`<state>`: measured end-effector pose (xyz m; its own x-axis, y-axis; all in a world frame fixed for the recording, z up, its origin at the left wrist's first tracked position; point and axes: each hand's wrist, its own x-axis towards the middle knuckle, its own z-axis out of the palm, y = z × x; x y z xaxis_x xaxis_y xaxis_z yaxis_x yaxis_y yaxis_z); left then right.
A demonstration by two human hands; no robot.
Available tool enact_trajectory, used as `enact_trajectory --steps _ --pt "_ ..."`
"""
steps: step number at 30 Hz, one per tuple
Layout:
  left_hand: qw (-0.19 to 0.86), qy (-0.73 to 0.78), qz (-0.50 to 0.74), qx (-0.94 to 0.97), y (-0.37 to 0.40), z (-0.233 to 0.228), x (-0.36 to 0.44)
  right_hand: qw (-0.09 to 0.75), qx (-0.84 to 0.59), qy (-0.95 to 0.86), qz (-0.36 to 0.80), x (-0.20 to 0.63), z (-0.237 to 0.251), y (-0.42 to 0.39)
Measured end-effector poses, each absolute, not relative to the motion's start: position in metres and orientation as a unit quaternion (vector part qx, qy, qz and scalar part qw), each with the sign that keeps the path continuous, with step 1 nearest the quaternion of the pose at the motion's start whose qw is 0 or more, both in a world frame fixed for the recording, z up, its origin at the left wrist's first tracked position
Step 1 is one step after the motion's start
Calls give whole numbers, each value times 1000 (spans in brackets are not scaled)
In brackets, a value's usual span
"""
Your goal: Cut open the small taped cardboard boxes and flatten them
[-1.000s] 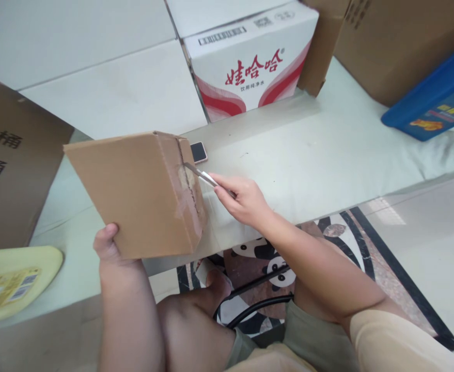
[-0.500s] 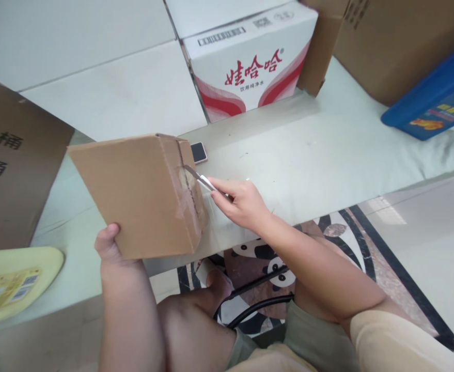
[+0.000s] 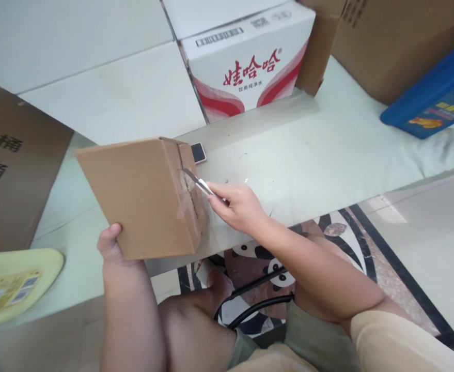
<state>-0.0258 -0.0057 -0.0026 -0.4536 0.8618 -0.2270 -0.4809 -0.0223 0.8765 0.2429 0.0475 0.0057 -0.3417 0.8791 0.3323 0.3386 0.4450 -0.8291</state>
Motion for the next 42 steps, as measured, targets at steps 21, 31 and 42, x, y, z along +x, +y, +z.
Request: enact_trajectory --steps 21,31,42 --pt "493 522 660 222 -4 -3 -19 376 -449 -762 276 229 2 35" --pt "438 524 689 244 1 -6 -21 317 -436 -789 294 228 -3 24" --pt "405 499 718 268 1 4 -22 423 -437 -713 348 234 9 28"
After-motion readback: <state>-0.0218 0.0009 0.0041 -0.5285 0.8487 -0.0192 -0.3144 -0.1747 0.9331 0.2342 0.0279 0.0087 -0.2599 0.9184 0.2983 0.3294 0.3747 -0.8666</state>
